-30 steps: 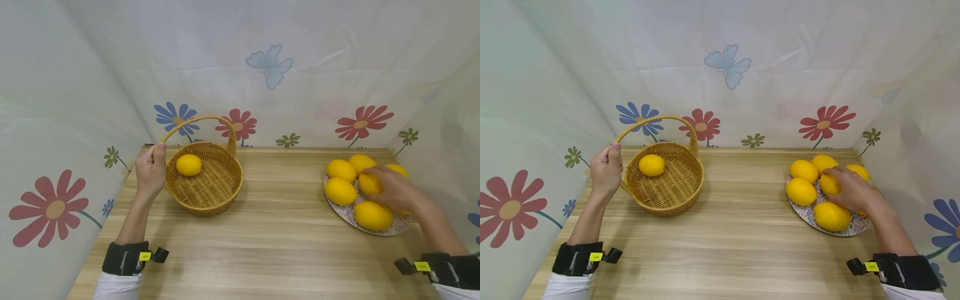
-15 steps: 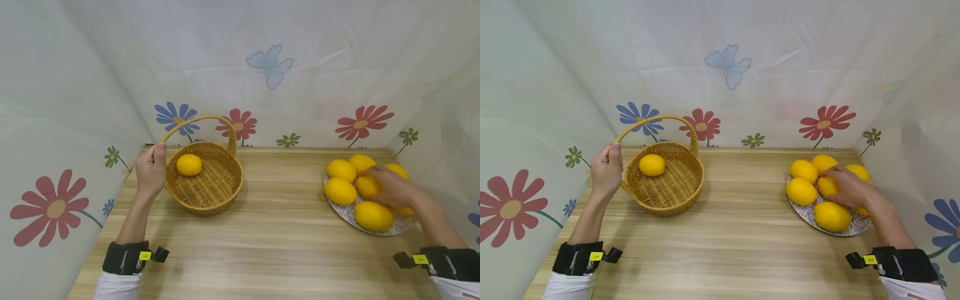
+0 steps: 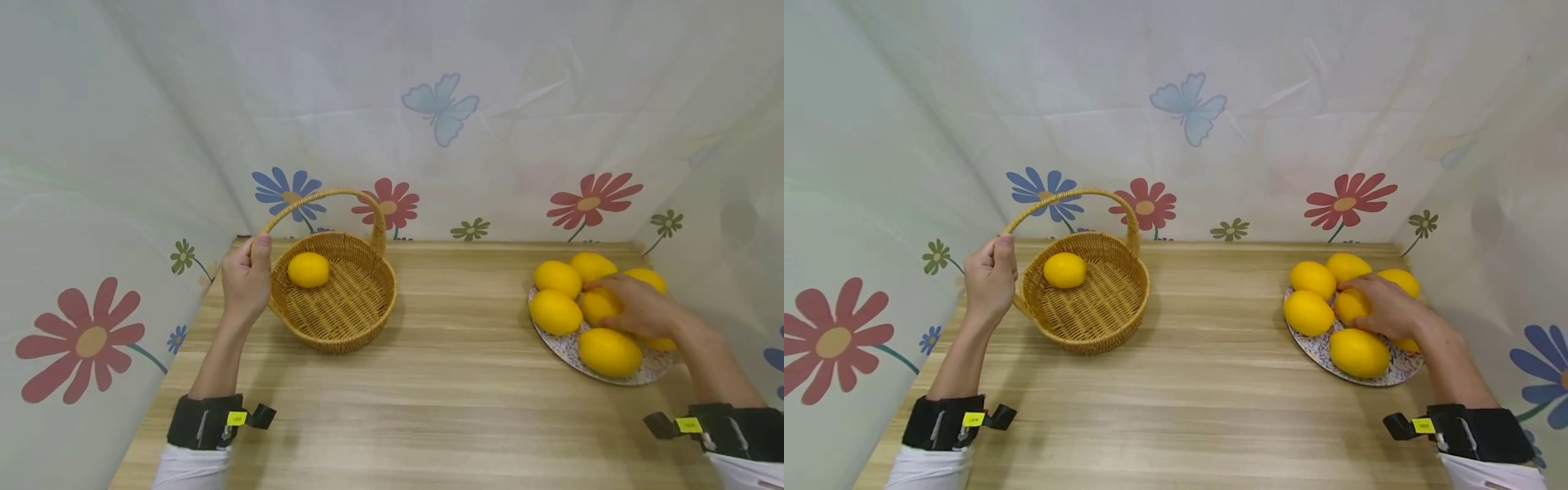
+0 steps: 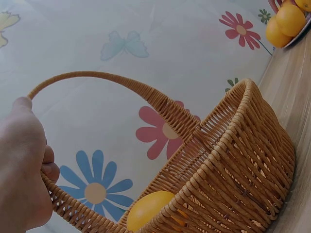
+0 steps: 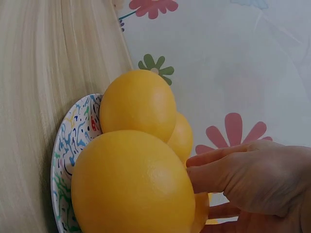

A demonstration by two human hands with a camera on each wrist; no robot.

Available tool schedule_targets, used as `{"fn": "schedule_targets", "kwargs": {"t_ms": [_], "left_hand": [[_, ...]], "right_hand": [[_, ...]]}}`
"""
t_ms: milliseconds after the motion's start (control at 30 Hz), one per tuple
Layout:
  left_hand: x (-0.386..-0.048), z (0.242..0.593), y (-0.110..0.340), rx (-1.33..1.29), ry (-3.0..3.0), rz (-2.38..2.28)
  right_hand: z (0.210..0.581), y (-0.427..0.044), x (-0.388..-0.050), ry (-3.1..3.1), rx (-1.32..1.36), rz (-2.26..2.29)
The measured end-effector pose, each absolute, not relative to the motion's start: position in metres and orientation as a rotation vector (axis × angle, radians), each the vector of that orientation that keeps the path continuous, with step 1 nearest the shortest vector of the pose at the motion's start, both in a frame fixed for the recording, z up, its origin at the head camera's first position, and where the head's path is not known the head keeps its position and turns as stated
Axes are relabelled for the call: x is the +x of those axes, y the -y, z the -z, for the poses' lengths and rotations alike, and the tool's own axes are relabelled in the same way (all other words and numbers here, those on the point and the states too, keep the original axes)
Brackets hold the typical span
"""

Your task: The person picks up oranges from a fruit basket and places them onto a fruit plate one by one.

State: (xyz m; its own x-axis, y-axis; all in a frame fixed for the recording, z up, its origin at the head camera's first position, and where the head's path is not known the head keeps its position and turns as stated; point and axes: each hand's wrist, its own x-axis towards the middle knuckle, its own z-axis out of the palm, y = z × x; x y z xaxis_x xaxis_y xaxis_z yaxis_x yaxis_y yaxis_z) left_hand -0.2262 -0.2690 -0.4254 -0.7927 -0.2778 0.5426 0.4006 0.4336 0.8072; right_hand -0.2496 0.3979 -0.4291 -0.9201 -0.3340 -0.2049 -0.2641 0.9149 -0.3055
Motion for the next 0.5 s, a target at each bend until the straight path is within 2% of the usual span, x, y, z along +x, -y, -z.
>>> {"fn": "schedule_targets", "kwargs": {"t_ms": [500], "left_hand": [[-0.225, 0.426, 0.269, -0.107, 2.060, 1.388]], "right_hand": [[0.401, -0.380, -0.238, -2.961, -0.415, 0.409]]}}
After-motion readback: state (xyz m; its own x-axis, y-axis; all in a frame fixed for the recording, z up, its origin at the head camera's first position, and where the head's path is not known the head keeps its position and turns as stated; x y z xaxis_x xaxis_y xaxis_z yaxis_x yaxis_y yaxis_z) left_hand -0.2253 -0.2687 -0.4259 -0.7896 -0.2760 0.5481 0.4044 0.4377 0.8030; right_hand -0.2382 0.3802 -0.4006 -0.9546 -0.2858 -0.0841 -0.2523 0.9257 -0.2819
